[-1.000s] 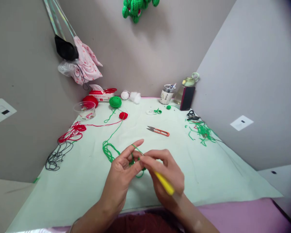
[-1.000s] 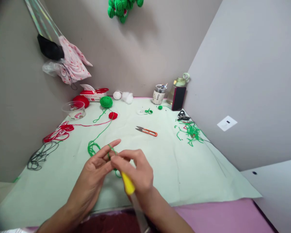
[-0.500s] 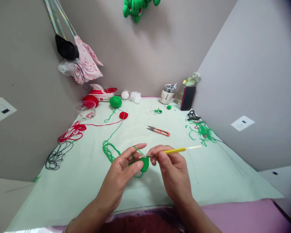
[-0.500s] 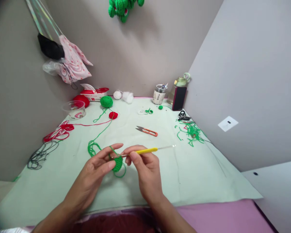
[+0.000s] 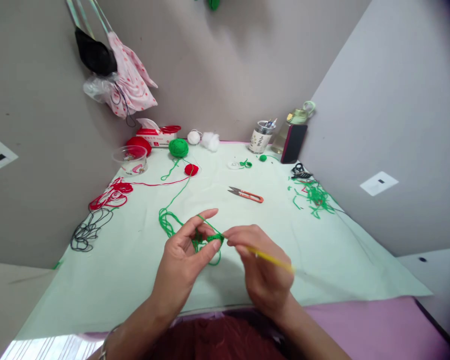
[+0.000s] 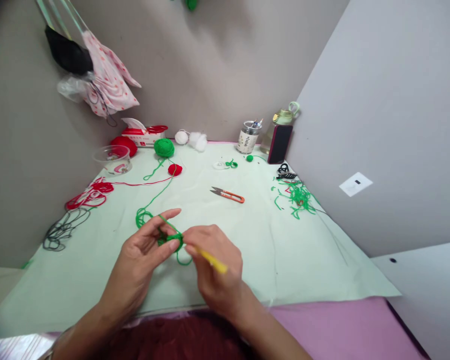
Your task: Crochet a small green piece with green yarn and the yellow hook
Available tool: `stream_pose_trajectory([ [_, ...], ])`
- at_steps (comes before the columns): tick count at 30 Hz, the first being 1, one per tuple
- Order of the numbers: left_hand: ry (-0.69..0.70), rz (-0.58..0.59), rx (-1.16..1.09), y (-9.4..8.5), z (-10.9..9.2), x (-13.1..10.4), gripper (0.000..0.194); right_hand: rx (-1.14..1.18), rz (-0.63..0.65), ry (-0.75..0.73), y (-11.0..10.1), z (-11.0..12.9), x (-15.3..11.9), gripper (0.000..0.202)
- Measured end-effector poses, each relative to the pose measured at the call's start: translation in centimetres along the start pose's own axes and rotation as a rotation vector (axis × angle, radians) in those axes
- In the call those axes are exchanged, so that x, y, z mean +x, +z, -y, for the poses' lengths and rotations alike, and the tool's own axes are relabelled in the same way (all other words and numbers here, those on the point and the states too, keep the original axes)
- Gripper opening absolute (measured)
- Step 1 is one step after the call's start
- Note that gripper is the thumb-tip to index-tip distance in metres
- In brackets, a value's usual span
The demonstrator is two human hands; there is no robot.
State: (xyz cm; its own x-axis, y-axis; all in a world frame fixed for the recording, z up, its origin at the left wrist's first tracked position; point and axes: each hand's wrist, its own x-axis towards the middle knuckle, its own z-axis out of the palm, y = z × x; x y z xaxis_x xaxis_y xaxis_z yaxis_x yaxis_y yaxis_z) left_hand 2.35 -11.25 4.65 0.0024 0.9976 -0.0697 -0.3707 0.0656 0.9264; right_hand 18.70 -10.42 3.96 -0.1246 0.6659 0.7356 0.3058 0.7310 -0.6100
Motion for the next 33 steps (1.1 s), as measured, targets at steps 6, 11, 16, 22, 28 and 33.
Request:
stream_pose_trajectory([
  [6, -0.290, 0.094, -0.277, 0.3, -0.5, 0.4, 0.058, 0.022, -0.087, -0.008, 0.0, -0.2, 0.0, 0.027],
  [11, -0.222, 0.118, -0.192, 0.2, -0.7, 0.3, 0.046, 0.443, -0.090, 0.270, -0.2, -0.5, 0.8, 0.019],
  [16, -0.113, 0.032, -0.125, 0.8, -0.1, 0.1, 0.043, 0.228, -0.061, 0.151, 0.3, -0.1, 0.3, 0.023],
  [22, -0.315, 0.116, -0.348, 0.9, -0.2, 0.7, 0.045, -0.020, -0.060, -0.059, -0.1, -0.4, -0.3, 0.033],
  [28, -0.191, 0.082, -0.194, 0.4, -0.1, 0.5, 0.033, 0.474, -0.097, 0.315, 0.0, -0.5, 0.7, 0.017],
  [33, -0.110, 0.114, -0.017, 0.0, 0.1, 0.0, 0.031, 0.485, -0.093, 0.394, 0.5, -0.5, 0.4, 0.015],
])
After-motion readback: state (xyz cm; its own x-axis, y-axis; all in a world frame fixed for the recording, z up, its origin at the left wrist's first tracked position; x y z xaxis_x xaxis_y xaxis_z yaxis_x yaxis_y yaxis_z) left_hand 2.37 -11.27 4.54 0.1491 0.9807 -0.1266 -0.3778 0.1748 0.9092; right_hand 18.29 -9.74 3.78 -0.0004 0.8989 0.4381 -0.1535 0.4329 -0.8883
